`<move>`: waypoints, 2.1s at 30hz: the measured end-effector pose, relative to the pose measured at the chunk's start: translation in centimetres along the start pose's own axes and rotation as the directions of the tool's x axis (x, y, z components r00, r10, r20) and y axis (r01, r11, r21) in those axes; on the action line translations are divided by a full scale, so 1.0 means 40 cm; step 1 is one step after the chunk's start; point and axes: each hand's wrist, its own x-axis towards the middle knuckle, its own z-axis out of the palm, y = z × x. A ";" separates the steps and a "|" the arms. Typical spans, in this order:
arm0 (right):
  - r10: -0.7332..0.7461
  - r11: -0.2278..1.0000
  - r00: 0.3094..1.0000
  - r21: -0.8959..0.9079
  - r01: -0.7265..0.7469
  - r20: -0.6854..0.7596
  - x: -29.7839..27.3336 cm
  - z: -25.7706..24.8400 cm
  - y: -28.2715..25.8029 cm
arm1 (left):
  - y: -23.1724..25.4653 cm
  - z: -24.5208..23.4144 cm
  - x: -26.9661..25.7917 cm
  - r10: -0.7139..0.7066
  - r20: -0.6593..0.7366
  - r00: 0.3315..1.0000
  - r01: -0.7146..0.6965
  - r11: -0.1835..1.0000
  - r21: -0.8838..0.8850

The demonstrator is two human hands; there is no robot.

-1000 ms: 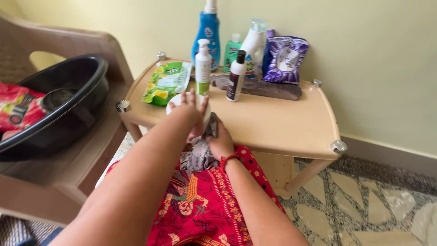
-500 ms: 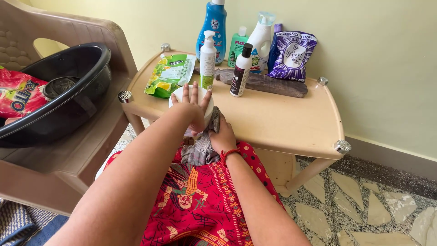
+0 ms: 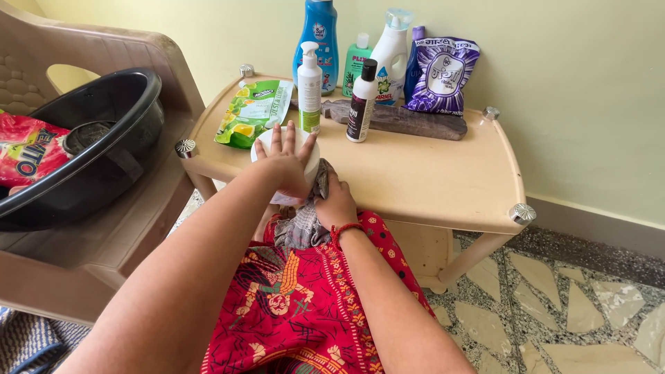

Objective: Cleaning and organizing various household cleaning products and a washbasin.

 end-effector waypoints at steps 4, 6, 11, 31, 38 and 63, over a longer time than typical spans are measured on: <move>-0.038 0.997 0.998 0.059 0.041 -0.044 0.022 0.028 0.030 | -0.017 0.000 0.012 0.017 -0.020 1.000 -0.019 0.996 -0.084; -0.043 0.996 0.998 0.073 0.047 -0.045 0.030 0.034 0.038 | -0.034 0.029 0.054 0.009 -0.146 0.989 -0.040 0.977 -0.209; -0.020 0.989 0.999 0.147 0.026 -0.038 0.029 0.025 0.023 | -0.020 0.076 0.104 -0.045 -0.298 0.953 -0.002 0.988 -0.156; 0.208 0.654 0.967 0.756 -0.028 -0.144 0.065 0.046 0.047 | -0.047 0.023 0.064 0.125 -0.168 0.978 -0.146 0.982 -0.120; 0.049 0.771 0.996 0.636 0.013 -0.080 0.061 0.059 0.048 | -0.085 0.102 0.117 0.115 -0.349 0.930 -0.197 0.958 -0.208; -0.134 0.940 0.978 0.291 0.177 -0.161 0.075 0.074 0.092 | -0.047 0.076 0.037 0.102 -0.237 0.966 -0.101 0.995 0.019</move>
